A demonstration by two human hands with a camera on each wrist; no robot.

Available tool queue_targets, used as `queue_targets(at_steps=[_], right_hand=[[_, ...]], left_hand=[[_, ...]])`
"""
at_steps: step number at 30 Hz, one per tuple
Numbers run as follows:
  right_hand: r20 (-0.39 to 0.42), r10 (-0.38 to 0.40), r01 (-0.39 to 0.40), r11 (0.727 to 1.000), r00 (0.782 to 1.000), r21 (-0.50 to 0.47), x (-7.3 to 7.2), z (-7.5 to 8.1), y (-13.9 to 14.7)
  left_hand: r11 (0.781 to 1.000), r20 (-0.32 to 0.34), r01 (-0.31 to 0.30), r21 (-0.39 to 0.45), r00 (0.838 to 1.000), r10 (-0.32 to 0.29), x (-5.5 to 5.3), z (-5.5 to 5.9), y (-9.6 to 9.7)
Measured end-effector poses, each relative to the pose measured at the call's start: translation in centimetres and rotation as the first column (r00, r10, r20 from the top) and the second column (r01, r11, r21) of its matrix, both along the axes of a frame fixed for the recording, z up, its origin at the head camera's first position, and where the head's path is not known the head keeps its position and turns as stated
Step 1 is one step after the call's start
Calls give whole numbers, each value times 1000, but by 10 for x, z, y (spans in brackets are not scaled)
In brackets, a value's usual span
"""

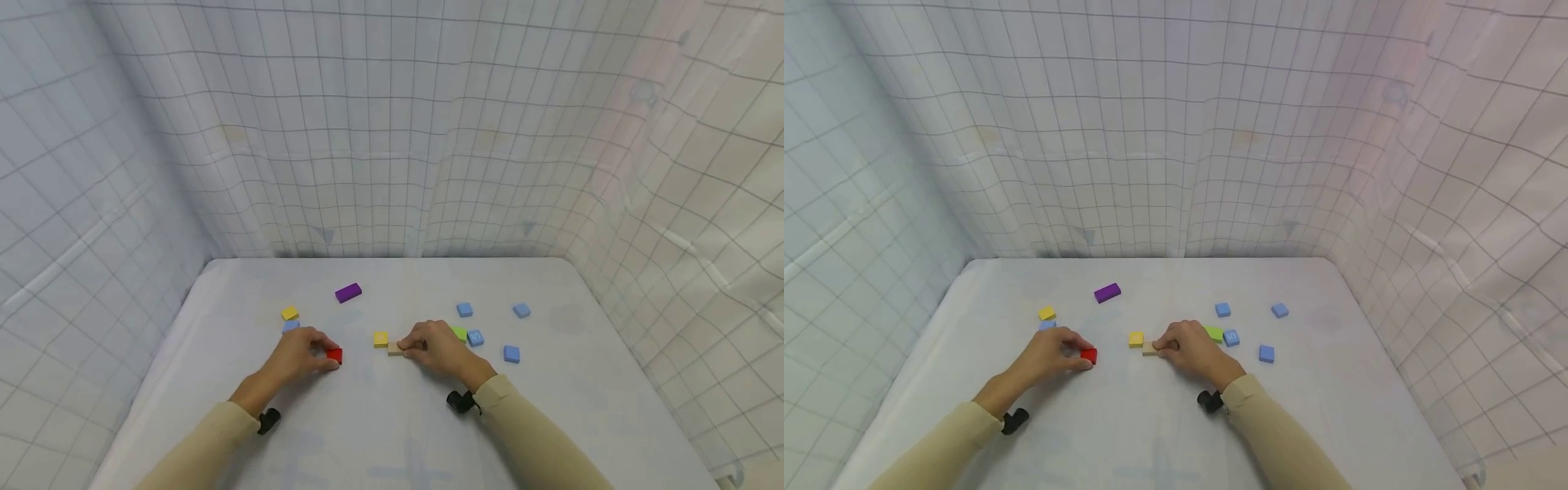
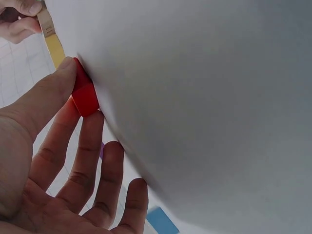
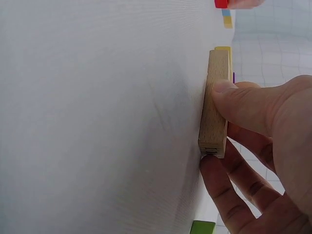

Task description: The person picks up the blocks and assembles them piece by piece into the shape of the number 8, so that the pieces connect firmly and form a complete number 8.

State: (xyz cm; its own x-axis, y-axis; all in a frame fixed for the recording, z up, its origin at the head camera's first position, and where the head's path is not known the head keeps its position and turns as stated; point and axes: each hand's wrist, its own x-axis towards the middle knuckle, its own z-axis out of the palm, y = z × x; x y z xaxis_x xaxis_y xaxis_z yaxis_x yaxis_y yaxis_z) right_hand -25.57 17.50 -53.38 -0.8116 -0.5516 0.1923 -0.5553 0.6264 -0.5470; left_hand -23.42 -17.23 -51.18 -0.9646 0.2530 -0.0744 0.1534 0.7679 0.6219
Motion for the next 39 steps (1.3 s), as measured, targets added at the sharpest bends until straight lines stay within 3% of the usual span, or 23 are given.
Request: queue_targets(at_steps=[6, 17, 25, 39], right_hand=[[4, -4, 4, 1000, 1000, 0, 0, -1, 0], [6, -9, 9, 1000, 1000, 11, 2, 1, -2], [2, -8, 8, 1000, 1000, 12, 2, 2, -2], [2, -9, 9, 1000, 1000, 16, 1, 4, -3]], left_hand=[[999, 1, 34, -2, 999, -34, -1, -1, 14], [999, 17, 30, -24, 999, -30, -2, -3, 33], [996, -26, 81, -28, 996, -81, -2, -4, 43], [997, -44, 80, -19, 996, -81, 0, -3, 59]])
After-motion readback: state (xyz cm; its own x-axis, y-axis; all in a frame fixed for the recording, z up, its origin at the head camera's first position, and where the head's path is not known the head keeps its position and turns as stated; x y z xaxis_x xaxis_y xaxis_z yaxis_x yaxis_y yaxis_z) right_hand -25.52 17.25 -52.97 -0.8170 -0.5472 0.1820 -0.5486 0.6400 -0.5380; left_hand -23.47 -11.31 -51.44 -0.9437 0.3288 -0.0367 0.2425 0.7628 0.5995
